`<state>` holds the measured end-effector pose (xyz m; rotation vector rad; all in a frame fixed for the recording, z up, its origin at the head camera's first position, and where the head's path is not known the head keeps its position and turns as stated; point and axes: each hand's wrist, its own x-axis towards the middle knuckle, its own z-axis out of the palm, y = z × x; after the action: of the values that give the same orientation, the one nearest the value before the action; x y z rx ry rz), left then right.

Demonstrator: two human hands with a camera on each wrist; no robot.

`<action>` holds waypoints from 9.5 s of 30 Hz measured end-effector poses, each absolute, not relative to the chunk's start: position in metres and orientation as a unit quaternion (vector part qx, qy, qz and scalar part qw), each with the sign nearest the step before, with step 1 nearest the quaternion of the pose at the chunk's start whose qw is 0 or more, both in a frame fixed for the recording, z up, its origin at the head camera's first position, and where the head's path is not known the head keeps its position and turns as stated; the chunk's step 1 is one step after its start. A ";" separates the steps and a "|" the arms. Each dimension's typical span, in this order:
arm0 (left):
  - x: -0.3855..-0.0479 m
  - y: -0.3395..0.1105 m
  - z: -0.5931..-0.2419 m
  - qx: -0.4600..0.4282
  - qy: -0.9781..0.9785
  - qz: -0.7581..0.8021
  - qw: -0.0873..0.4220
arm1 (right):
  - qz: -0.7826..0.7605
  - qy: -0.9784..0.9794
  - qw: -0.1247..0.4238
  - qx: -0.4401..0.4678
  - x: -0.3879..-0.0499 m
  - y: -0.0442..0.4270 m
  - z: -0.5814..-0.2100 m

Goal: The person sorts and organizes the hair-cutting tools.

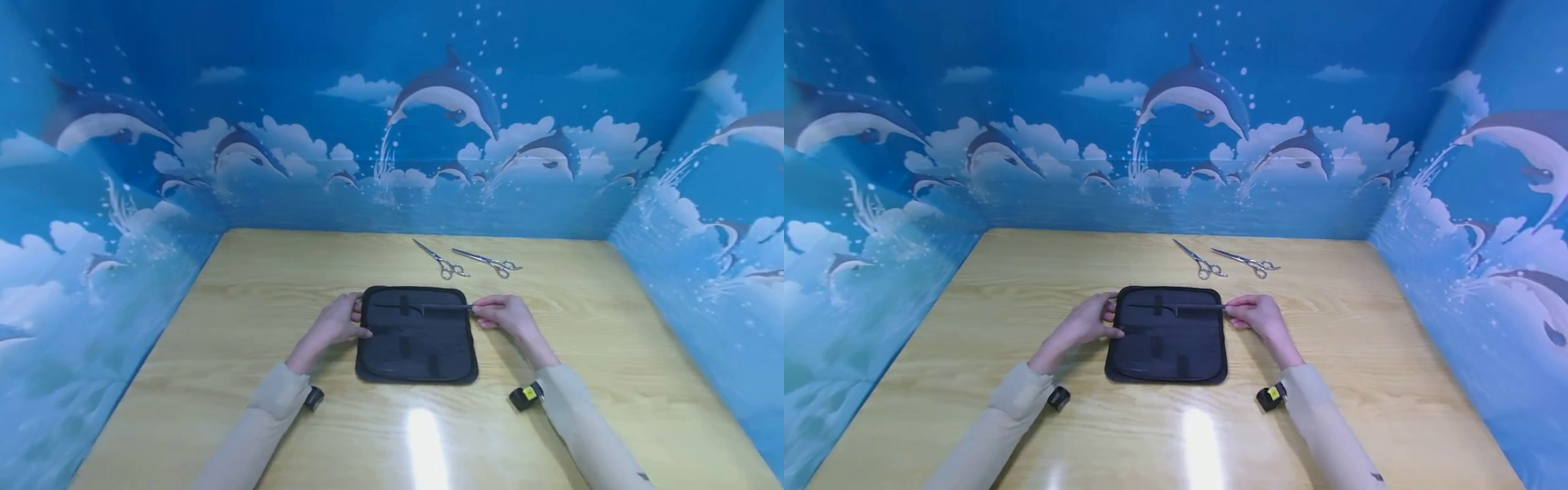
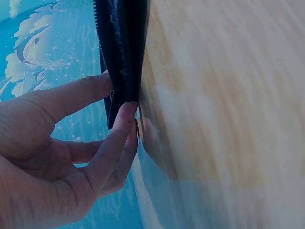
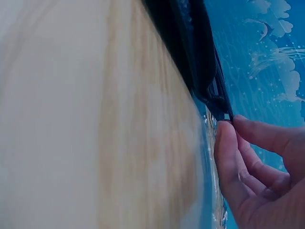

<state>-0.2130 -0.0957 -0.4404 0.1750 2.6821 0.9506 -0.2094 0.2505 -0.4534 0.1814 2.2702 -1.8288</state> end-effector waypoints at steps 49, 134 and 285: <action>-0.214 -0.093 -0.439 0.048 0.941 0.307 0.135 | -0.488 0.867 0.098 0.021 -0.210 0.226 -0.453; -0.216 -0.095 -0.437 0.070 0.941 0.299 0.143 | -0.475 0.872 0.108 0.035 -0.231 0.235 -0.443; -0.192 -0.139 -0.417 0.035 0.726 0.676 0.120 | -0.424 0.904 0.056 -0.019 -0.177 0.220 -0.438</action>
<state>-0.1918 -0.1388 -0.4170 0.1023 2.1229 1.9757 -0.1772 0.2204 -0.4384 -0.0578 2.7412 -1.2877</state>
